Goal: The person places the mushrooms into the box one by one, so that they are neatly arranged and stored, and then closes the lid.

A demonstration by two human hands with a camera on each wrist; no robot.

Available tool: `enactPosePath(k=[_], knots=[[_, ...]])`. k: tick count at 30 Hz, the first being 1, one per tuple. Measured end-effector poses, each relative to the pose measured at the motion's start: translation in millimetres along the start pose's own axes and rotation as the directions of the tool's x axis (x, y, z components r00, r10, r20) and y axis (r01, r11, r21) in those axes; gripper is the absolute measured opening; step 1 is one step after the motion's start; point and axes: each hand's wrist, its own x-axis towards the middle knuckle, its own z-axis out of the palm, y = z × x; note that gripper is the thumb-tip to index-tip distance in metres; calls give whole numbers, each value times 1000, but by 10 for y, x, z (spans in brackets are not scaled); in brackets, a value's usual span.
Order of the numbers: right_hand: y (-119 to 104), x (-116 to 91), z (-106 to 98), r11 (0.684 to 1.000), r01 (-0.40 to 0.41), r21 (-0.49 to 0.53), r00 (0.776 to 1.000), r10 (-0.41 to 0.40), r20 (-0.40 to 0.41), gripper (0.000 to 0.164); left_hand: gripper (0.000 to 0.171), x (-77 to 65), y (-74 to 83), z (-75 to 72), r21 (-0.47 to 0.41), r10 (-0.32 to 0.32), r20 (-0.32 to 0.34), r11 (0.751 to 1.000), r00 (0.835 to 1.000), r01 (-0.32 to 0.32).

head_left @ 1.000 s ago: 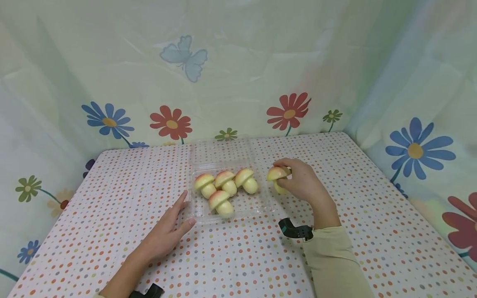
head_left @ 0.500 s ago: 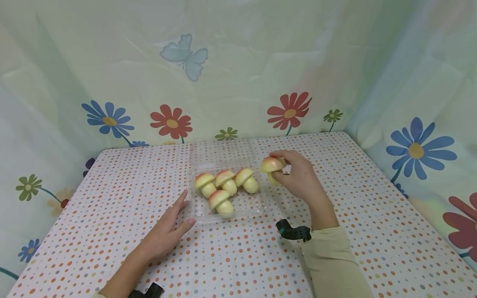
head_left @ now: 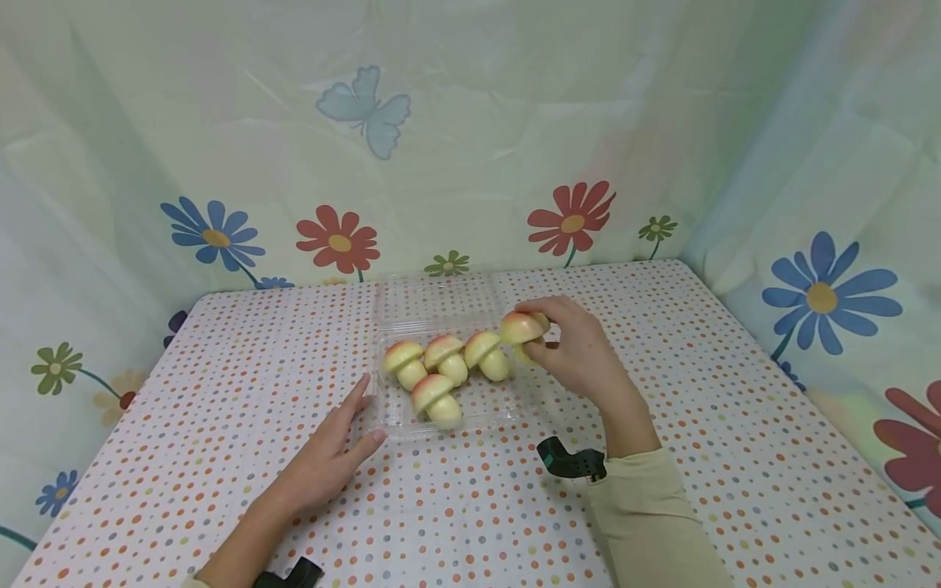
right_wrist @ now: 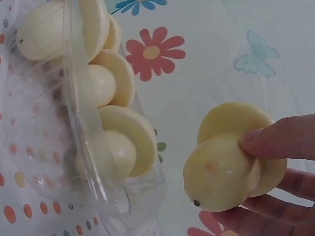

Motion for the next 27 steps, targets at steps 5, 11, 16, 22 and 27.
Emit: enactPosePath(k=[5, 11, 16, 22, 27], knots=[[-44, 5, 56, 999, 30, 20, 999, -31, 37, 46, 81, -5, 1, 0, -4, -5, 6, 1000, 1000, 5], [-121, -4, 130, 997, 65, 30, 995, -67, 79, 46, 81, -1, 4, -1, -1, -6, 6, 1000, 1000, 6], [-151, -11, 212, 995, 99, -3, 988, -98, 119, 45, 81, 10, 12, -1, 2, -2, 9, 1000, 1000, 2], [-183, -6, 305, 992, 122, -21, 979, -116, 170, 44, 80, 9, 8, -3, 4, 0, 5, 1000, 1000, 0], [-218, -3, 352, 993, 109, -51, 973, -96, 210, 45, 81, 5, 4, -5, 4, 1, 2, 1000, 1000, -1]])
